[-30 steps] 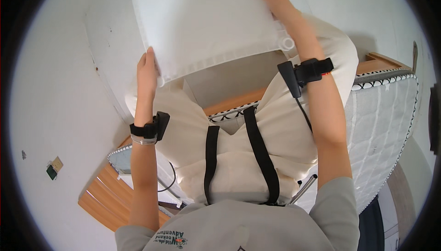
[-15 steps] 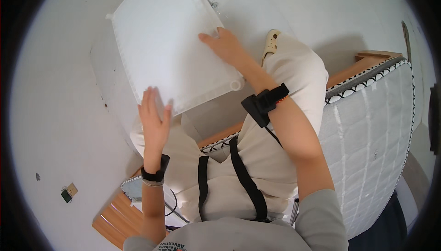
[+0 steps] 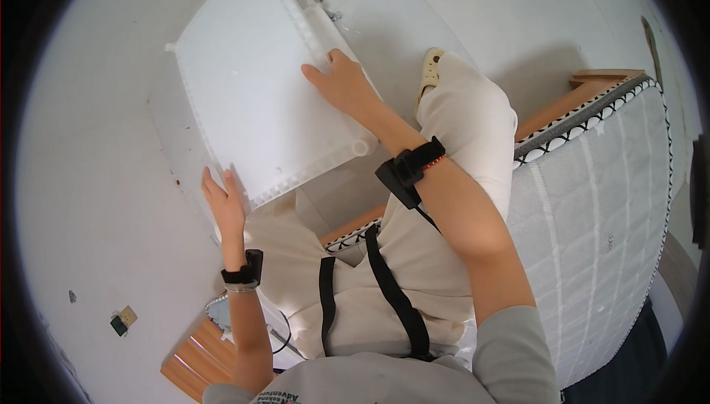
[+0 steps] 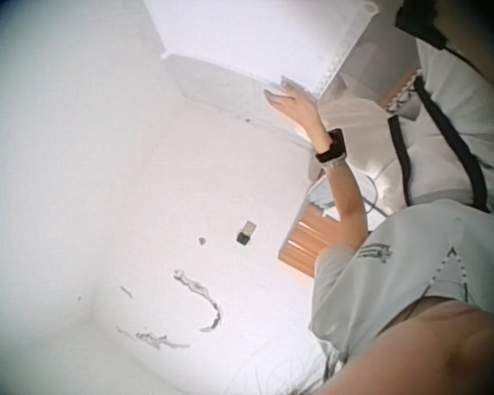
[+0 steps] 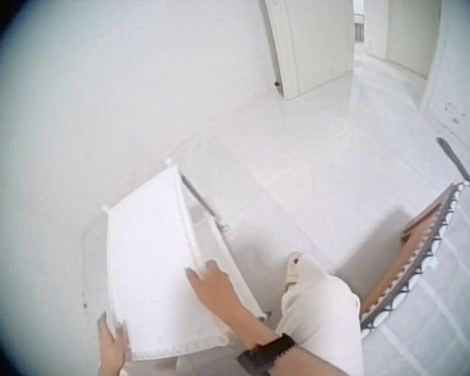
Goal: Assembling the components of a small white plastic and metal shelving unit or stand.
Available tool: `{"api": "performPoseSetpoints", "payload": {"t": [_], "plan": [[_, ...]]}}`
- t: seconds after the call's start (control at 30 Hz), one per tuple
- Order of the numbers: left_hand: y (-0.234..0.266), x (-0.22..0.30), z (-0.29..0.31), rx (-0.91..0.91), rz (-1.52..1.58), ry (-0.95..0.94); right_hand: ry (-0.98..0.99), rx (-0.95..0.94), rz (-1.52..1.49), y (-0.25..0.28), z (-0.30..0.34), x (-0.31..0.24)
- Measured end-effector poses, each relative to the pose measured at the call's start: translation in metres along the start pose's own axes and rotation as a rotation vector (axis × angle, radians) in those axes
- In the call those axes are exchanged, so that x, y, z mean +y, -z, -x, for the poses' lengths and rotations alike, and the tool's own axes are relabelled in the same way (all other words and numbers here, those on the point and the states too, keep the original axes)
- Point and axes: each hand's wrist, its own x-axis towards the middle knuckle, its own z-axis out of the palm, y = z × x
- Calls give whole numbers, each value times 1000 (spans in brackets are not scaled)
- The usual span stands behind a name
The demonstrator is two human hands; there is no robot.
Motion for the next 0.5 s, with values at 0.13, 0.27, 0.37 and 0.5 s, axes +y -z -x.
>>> {"api": "performPoseSetpoints", "payload": {"t": [0.13,0.27,0.37,0.5], "plan": [[5,-26,-11,-412,279,438,18,-19,4,-6,3,5],[5,-21,-8,-338,302,427,79,24,-41,-6,1,12],[3,-21,-2,-274,316,467,104,1,-63,-7,1,10],[7,-8,7,-238,366,519,109,-38,-102,-3,1,5]]}}
